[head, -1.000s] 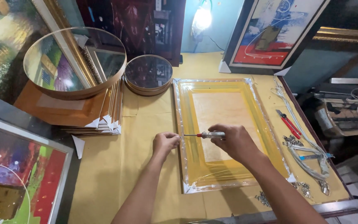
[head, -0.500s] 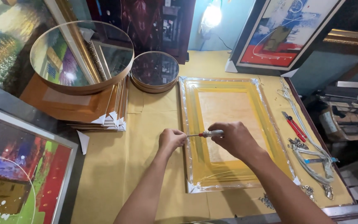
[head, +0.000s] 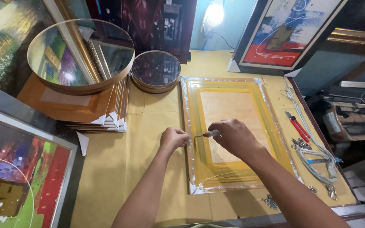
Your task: The person uses a screwdriver to fasten metal hanging hardware onto the back of a wooden picture frame. They position the hardware and tighten screws at multiple points along the frame's edge.
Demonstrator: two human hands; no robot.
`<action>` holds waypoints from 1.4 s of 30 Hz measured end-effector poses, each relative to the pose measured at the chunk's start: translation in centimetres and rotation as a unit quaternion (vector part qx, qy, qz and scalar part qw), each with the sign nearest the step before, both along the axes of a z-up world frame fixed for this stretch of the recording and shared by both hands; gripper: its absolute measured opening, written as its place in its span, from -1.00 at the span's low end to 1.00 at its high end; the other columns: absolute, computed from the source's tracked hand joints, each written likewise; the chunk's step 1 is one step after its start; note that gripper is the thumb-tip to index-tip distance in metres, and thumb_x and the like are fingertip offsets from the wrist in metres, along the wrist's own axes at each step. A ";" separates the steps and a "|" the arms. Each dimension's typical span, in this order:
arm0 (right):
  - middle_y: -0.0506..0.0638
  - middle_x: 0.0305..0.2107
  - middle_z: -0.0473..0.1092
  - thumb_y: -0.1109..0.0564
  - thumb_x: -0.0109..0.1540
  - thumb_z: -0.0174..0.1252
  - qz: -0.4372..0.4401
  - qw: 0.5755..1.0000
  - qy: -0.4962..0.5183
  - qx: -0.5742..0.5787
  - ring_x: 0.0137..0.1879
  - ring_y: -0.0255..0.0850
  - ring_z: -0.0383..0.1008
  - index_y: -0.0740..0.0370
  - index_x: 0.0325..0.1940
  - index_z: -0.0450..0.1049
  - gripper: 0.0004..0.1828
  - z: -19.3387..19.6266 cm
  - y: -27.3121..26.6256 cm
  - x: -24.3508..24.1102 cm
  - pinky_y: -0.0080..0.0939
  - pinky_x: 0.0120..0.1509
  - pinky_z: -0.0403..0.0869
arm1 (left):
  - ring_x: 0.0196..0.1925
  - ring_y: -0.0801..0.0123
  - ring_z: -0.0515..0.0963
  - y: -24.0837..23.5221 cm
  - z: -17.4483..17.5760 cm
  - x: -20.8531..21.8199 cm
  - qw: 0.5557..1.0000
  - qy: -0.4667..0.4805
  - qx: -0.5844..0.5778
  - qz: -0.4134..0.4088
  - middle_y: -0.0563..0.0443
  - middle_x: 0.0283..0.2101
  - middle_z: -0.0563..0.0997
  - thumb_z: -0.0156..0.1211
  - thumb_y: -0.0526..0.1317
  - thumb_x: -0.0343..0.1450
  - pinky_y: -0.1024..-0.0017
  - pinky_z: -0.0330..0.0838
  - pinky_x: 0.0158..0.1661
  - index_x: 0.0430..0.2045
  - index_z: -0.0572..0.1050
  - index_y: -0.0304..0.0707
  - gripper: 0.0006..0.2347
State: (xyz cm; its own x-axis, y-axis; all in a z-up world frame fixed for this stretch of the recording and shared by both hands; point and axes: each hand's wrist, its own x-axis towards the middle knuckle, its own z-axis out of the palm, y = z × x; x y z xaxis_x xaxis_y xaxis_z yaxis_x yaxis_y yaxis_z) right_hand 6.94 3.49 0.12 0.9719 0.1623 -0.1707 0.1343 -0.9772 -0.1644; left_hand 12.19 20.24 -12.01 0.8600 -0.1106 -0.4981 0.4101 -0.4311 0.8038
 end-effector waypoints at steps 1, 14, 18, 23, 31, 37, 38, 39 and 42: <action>-0.01 -0.37 0.45 0.08 0.01 0.09 0.000 1.000 0.000 0.000 -0.17 -0.02 0.45 -0.14 -0.27 0.46 -0.78 0.2 -0.1 0.0 -0.07 -0.07 0.44 | -0.60 0.53 0.58 -0.1 -0.2 0.1 1.000 0.000 0.000 0.000 0.15 -0.74 0.51 0.08 -0.24 -0.01 0.78 0.34 -0.45 -0.60 0.58 -0.07 -0.80; -0.02 -0.33 0.45 0.09 0.02 0.08 -0.002 0.999 0.015 0.030 -0.13 -0.02 0.43 -0.12 -0.26 0.46 -0.77 0.9 0.2 0.8 -0.05 -0.03 0.42 | -0.61 0.55 0.57 0.0 0.4 0.5 1.000 0.008 0.006 -0.006 0.15 -0.74 0.52 0.10 -0.26 -0.01 0.79 0.35 -0.46 -0.62 0.58 -0.07 -0.81; 0.00 -0.33 0.44 0.10 0.02 0.08 0.006 1.000 0.014 0.025 -0.12 -0.01 0.43 -0.10 -0.25 0.46 -0.77 0.6 0.3 0.8 -0.04 -0.03 0.42 | -0.61 0.55 0.57 0.0 0.1 0.5 1.000 0.009 -0.005 0.002 0.14 -0.75 0.52 0.11 -0.28 -0.02 0.77 0.37 -0.46 -0.63 0.58 -0.08 -0.82; -0.01 -0.34 0.44 0.10 0.02 0.09 0.015 1.000 0.010 0.018 -0.13 -0.01 0.43 -0.12 -0.25 0.46 -0.77 0.7 0.3 0.8 -0.05 -0.04 0.43 | -0.62 0.55 0.57 -0.1 0.0 0.5 1.000 0.013 -0.009 0.004 0.12 -0.74 0.52 0.11 -0.28 -0.01 0.77 0.39 -0.45 -0.62 0.58 -0.10 -0.82; -0.01 -0.36 0.43 0.14 0.01 0.10 0.035 0.999 -0.006 -0.005 -0.15 -0.02 0.44 -0.14 -0.26 0.46 -0.75 -0.1 0.2 0.9 -0.08 -0.07 0.45 | -0.63 0.56 0.56 0.0 0.2 0.5 1.000 0.013 -0.010 0.007 0.10 -0.72 0.53 0.13 -0.28 0.00 0.76 0.39 -0.46 -0.62 0.58 -0.11 -0.82; 0.02 -0.34 0.43 0.24 -0.01 0.14 0.082 0.996 -0.025 -0.012 -0.15 -0.03 0.44 -0.07 -0.25 0.49 -0.71 0.7 0.8 1.5 -0.11 -0.07 0.45 | -0.61 0.55 0.56 -0.1 0.5 0.4 1.000 0.016 0.002 -0.011 0.08 -0.69 0.54 0.12 -0.28 0.01 0.77 0.39 -0.44 -0.54 0.58 -0.13 -0.79; 0.02 -0.34 0.43 0.23 -0.01 0.14 0.081 0.996 -0.018 -0.013 -0.14 -0.03 0.44 -0.08 -0.25 0.49 -0.71 0.9 1.0 1.6 -0.10 -0.06 0.45 | -0.61 0.54 0.56 0.0 0.5 0.4 1.000 0.018 0.003 -0.007 0.08 -0.70 0.54 0.12 -0.28 0.01 0.76 0.39 -0.44 -0.55 0.58 -0.13 -0.79; 0.02 -0.33 0.43 0.22 -0.01 0.14 0.080 0.997 -0.012 -0.014 -0.14 -0.03 0.44 -0.08 -0.26 0.49 -0.72 1.1 1.1 1.7 -0.08 -0.05 0.44 | -0.62 0.53 0.56 0.1 0.5 0.4 1.000 0.020 0.003 -0.003 0.07 -0.71 0.53 0.12 -0.28 0.01 0.75 0.40 -0.43 -0.56 0.58 -0.13 -0.79; -0.01 -0.33 0.43 0.21 -0.01 0.14 0.079 0.997 0.004 0.000 -0.13 -0.04 0.44 -0.12 -0.26 0.50 -0.71 1.0 1.1 2.2 -0.09 -0.04 0.44 | -0.62 0.54 0.56 0.0 0.4 0.5 1.000 0.014 0.015 -0.016 0.09 -0.72 0.53 0.12 -0.27 0.01 0.75 0.40 -0.44 -0.56 0.58 -0.10 -0.80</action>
State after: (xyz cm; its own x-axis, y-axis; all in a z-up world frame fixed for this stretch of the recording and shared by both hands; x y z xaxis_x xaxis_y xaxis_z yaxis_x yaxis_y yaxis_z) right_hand 9.17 4.56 1.14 0.9330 0.3125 -0.1786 0.2844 -0.9441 -0.1664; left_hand 12.69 20.27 -11.62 0.8417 -0.1222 -0.5259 0.4181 -0.4688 0.7781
